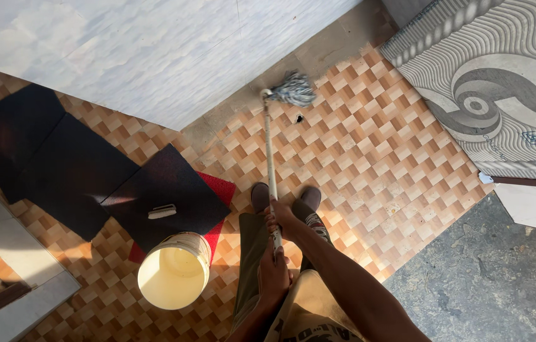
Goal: The person is mopping the tiled floor of various rooms and hallways by moving a mop across the surface while holding the handle with both hands.
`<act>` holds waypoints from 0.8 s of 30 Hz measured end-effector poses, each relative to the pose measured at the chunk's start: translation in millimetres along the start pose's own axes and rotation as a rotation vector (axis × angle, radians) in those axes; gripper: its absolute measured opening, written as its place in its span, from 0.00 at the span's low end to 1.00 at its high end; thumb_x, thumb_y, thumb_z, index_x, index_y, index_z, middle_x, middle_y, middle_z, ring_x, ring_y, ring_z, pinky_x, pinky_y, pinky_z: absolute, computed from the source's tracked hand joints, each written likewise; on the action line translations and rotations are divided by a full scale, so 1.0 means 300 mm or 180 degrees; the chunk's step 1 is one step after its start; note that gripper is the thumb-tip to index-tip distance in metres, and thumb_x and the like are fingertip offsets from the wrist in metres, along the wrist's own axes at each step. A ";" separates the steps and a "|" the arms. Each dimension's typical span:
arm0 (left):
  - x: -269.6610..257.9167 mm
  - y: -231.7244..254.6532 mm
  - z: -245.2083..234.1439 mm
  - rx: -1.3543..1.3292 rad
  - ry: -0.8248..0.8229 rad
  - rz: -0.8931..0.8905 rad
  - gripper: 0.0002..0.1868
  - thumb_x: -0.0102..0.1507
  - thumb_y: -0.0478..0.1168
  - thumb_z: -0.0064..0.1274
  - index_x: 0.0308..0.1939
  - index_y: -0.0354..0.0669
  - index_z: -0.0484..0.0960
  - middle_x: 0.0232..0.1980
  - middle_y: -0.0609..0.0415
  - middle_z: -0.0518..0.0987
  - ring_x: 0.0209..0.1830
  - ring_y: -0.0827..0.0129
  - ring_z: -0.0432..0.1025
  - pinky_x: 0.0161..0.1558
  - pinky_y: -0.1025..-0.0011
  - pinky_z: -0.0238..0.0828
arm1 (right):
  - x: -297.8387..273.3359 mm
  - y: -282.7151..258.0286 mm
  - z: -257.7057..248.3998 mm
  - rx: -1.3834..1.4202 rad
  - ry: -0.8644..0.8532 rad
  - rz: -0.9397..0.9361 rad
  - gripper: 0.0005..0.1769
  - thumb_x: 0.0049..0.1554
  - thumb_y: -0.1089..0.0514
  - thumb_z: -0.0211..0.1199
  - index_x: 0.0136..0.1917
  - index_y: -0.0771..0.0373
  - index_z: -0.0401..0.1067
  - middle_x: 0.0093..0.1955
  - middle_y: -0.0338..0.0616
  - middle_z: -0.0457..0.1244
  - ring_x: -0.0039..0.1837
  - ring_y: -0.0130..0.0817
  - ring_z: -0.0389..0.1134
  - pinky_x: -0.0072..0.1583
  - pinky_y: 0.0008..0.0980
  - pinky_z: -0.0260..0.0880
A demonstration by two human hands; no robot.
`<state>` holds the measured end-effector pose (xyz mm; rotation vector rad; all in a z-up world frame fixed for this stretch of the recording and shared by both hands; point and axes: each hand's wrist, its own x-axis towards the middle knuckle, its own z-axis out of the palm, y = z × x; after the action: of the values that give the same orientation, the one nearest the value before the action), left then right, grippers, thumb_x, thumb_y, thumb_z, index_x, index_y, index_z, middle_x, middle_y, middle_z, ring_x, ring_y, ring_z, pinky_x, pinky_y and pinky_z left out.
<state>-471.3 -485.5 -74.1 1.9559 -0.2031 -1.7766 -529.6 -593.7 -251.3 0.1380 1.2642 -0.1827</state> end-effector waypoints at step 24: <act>-0.012 0.041 0.486 -0.0880 0.0211 -0.0705 0.34 0.71 0.44 0.38 0.79 0.58 0.44 0.29 0.52 0.70 0.19 0.68 0.68 0.22 0.66 0.68 | -0.104 -0.121 -0.316 -0.0278 -0.0509 0.0719 0.27 0.65 0.32 0.53 0.48 0.59 0.63 0.31 0.30 0.50 0.27 0.17 0.46 0.28 0.20 0.50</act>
<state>-610.2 -531.3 -70.8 1.8889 0.2782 -1.7613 -634.9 -608.1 -249.6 0.1862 1.0864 0.0555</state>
